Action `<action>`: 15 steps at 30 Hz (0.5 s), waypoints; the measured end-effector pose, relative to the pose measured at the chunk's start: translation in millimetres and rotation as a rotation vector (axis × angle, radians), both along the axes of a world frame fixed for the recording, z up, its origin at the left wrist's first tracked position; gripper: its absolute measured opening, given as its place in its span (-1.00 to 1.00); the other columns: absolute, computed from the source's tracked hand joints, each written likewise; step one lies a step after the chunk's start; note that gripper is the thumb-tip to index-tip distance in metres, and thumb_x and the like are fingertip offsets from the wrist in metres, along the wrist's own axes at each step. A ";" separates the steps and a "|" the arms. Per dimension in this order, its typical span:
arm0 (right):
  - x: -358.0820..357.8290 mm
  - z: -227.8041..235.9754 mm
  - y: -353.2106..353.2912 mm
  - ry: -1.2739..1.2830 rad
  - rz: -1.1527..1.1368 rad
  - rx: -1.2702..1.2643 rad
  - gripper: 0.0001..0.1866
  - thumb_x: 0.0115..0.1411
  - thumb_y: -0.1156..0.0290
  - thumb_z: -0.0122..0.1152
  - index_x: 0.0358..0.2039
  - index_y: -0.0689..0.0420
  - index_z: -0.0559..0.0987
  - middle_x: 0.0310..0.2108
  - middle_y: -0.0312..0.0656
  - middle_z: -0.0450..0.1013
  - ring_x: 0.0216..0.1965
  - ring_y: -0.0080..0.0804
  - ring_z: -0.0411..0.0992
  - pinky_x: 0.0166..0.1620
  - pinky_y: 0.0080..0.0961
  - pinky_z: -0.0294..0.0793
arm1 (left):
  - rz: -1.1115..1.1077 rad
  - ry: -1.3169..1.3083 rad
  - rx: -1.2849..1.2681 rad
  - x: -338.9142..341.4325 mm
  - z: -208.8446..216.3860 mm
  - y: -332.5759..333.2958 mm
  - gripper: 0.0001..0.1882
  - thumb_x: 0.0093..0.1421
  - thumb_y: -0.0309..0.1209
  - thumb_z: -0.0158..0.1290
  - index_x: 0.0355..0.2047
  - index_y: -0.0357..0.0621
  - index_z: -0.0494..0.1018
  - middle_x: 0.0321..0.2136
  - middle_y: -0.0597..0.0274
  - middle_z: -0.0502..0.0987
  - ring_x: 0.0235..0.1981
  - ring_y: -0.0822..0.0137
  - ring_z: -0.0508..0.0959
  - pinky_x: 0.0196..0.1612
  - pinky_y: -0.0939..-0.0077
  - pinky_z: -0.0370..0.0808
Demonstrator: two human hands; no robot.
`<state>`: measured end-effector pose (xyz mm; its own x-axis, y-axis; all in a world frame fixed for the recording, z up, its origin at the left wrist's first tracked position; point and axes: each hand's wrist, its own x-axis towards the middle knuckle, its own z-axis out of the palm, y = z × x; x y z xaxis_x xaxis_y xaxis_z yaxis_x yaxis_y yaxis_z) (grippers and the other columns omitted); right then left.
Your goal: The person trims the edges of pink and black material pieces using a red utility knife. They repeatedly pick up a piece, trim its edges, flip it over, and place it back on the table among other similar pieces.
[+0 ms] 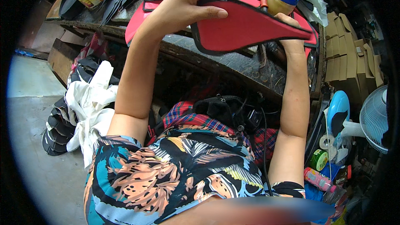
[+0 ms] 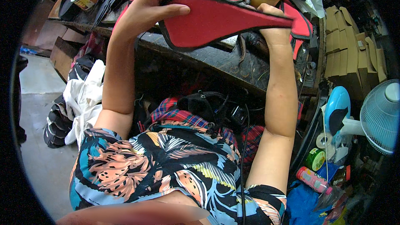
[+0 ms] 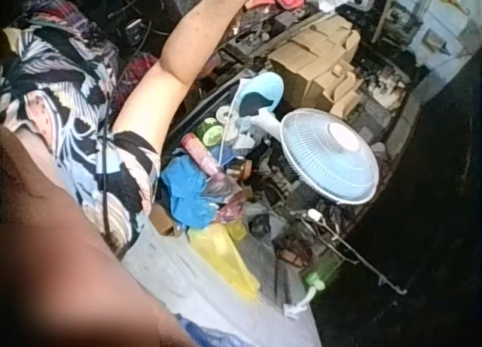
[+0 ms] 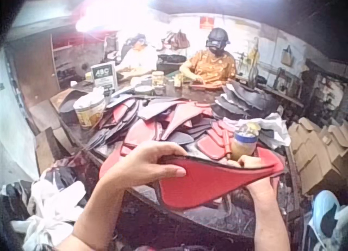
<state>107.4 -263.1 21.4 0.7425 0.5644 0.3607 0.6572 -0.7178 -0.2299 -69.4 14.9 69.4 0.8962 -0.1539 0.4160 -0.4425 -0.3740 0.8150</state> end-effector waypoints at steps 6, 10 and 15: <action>-0.2 -7.5 9.8 0.241 -0.068 0.019 -0.55 0.19 -0.09 0.24 -0.25 0.05 0.71 -0.36 -0.08 0.64 -0.24 -0.11 0.62 -0.17 -0.23 0.53 | 0.448 0.231 0.640 38.2 -37.4 -6.5 -0.48 0.03 0.01 0.31 -0.06 0.04 0.59 -0.17 0.08 0.64 -0.14 -0.03 0.60 -0.01 0.21 0.51; 2.8 -8.3 9.7 0.292 -0.068 0.048 -0.57 0.21 -0.06 0.22 -0.25 0.06 0.71 -0.35 -0.08 0.64 -0.26 -0.13 0.61 -0.18 -0.25 0.53 | 0.566 -0.200 0.695 39.7 -57.8 -11.9 -0.37 -0.02 0.03 0.35 0.02 0.07 0.53 -0.19 0.14 0.60 -0.02 0.06 0.51 0.02 0.21 0.49; 1.0 -8.5 8.6 0.248 -0.083 0.056 -0.57 0.23 -0.04 0.19 -0.23 0.07 0.70 -0.33 -0.06 0.64 -0.24 -0.14 0.61 -0.17 -0.26 0.53 | 0.684 -0.419 0.596 41.8 -66.7 -12.5 -0.36 -0.02 -0.04 0.38 0.03 -0.03 0.51 -0.21 0.12 0.57 -0.05 0.06 0.52 0.01 0.21 0.50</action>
